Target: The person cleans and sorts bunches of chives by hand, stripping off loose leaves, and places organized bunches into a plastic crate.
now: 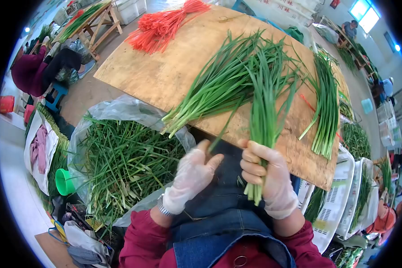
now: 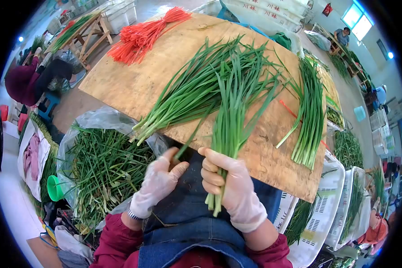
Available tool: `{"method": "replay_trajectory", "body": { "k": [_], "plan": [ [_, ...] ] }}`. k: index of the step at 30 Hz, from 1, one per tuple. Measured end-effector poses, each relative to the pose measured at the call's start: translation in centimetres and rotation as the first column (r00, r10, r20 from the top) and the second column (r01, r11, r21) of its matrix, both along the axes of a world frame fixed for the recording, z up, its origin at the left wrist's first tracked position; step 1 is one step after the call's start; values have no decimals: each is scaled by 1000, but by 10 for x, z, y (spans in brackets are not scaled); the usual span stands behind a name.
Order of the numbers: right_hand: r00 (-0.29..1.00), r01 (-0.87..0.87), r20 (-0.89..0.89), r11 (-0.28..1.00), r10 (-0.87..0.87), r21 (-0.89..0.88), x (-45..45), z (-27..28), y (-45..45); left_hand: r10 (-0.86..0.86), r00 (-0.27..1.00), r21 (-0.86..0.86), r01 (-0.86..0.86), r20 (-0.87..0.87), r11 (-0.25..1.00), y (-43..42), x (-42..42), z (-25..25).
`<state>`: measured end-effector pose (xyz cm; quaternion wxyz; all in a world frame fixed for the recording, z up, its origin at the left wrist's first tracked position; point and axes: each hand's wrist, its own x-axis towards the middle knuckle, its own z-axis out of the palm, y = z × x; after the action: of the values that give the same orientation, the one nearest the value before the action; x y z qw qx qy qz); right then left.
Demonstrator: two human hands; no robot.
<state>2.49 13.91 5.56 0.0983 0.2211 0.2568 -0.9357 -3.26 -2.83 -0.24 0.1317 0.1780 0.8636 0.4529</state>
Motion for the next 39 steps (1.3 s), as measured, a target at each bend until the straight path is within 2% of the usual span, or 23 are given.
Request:
{"method": "replay_trajectory", "body": {
  "k": [1,3,5,7,9,11,12,13,15,17,19,21,23,25,27,28,29,34,35,36,37,38,39],
  "plan": [
    [997,12,-74,998,-8,59,2,15,-1,-52,913,277,-68,404,958,1,0,-1],
    [972,-3,-233,999,-8,-44,8,42,5,-5,999,223,-3,35,975,-15,12,6],
    [918,-12,-394,990,-45,-141,2,45,10,163,947,176,-116,-278,978,-56,27,10],
    [894,-4,-440,979,-87,-202,-10,40,14,443,880,396,-351,-169,849,-101,38,13],
    [919,44,-373,975,-126,-220,-25,16,16,679,724,454,-567,-122,687,-148,45,0],
    [978,108,-153,975,-139,-194,-33,-13,11,739,667,93,-733,-98,674,-191,49,-7],
    [990,128,-44,976,-137,-174,-34,-29,7,688,703,-228,-710,-182,666,-197,48,-8],
    [988,146,67,978,-137,-150,-34,-37,4,372,775,-462,-613,-512,641,-203,44,-21],
    [993,112,54,984,-105,-137,-29,-41,0,168,670,-388,-595,-723,703,-176,39,-21],
    [996,82,36,989,-78,-125,-26,-38,0,231,689,-209,-491,-687,846,-125,22,3],
    [999,46,-5,992,-47,-122,-28,-29,2,93,593,-153,-352,-800,924,-82,0,20],
    [999,38,-23,992,-41,-118,-29,-27,2,-39,548,-250,-316,-836,915,-46,-22,30],
    [999,47,-5,996,-48,-80,-28,-27,1,-165,605,-465,-379,-779,800,-26,-37,22],
    [996,72,46,997,-72,-11,-29,-29,-3,-213,631,-529,-367,-746,765,-24,-39,17],
    [992,97,72,991,-104,95,-32,-26,-9,-133,671,-427,-296,-730,854,-23,-22,33],
    [986,115,103,979,-133,167,-34,-22,-14,-89,616,-336,-299,-783,893,-20,-8,41],
    [979,126,129,962,-161,241,-36,-20,-18,-99,657,-340,-250,-747,907,-18,5,51],
    [984,71,142,962,-112,262,-42,-30,-24,-14,748,-25,-4,-664,1000,-13,36,33],
    [982,63,154,962,-106,264,-42,-30,-24,54,913,135,1,-405,991,-15,37,29],
    [981,54,165,962,-101,268,-41,-30,-23,74,992,286,-42,-102,957,-16,37,30],
    [980,45,177,962,-95,271,-39,-31,-22,44,976,409,-129,212,903,-17,35,33],
    [983,29,169,968,-73,250,-37,-34,-19,1,845,465,-295,534,834,-19,31,37],
    [984,32,161,970,-73,242,-36,-35,-19,29,820,401,-310,572,862,-18,23,42]
  ]
}}
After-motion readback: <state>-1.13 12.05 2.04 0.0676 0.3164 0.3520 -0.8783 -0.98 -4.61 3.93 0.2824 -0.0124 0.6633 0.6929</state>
